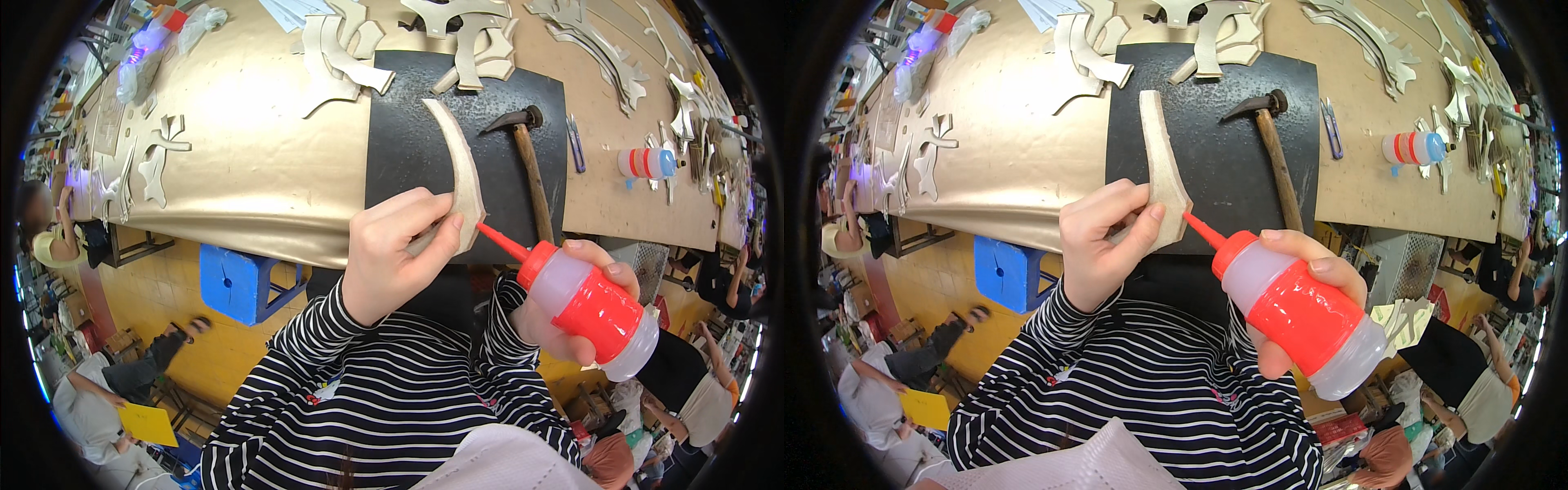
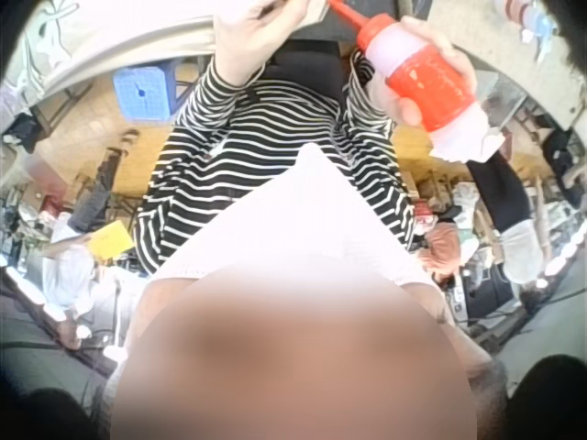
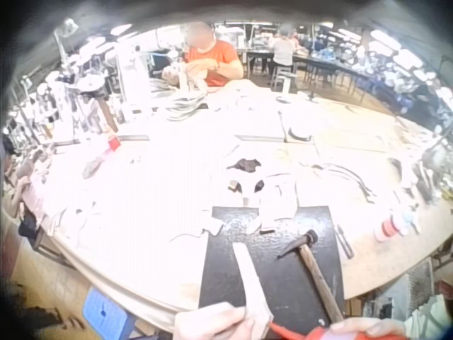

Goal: The person applies glue from a red bottle to the edges of white plastic parts and joins them together on a black work surface. The person handles several parts one at a time, aligns edges, and presses them to bond.

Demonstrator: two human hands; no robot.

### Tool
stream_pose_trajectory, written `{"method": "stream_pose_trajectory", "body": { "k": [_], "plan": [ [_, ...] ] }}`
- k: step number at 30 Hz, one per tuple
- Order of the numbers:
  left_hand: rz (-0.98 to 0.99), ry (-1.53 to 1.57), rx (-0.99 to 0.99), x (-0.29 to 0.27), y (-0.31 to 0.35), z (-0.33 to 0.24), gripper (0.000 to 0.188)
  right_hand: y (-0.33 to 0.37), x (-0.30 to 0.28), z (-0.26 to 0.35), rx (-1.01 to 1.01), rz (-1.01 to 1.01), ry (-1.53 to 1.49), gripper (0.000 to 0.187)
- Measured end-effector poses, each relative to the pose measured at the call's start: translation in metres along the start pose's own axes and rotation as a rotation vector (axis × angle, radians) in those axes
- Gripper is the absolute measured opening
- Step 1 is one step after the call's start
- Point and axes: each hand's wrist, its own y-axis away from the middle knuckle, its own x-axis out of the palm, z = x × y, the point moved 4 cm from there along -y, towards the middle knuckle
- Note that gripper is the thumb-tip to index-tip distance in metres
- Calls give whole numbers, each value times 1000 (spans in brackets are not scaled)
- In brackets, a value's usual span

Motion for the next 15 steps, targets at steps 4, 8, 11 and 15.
{"method": "stream_pose_trajectory", "body": {
  "k": [4,8,11,15],
  "plan": [
    [-13,-1,-14,-1,0,1,10,-2,2,4,18,149,108,90],
    [-15,3,-42,-2,0,3,10,-2,1,6,49,219,145,89],
    [-24,16,-68,-2,0,5,9,0,1,7,54,234,158,88],
    [-5,11,-141,-3,0,7,14,3,2,5,59,196,102,87]
  ]
}}
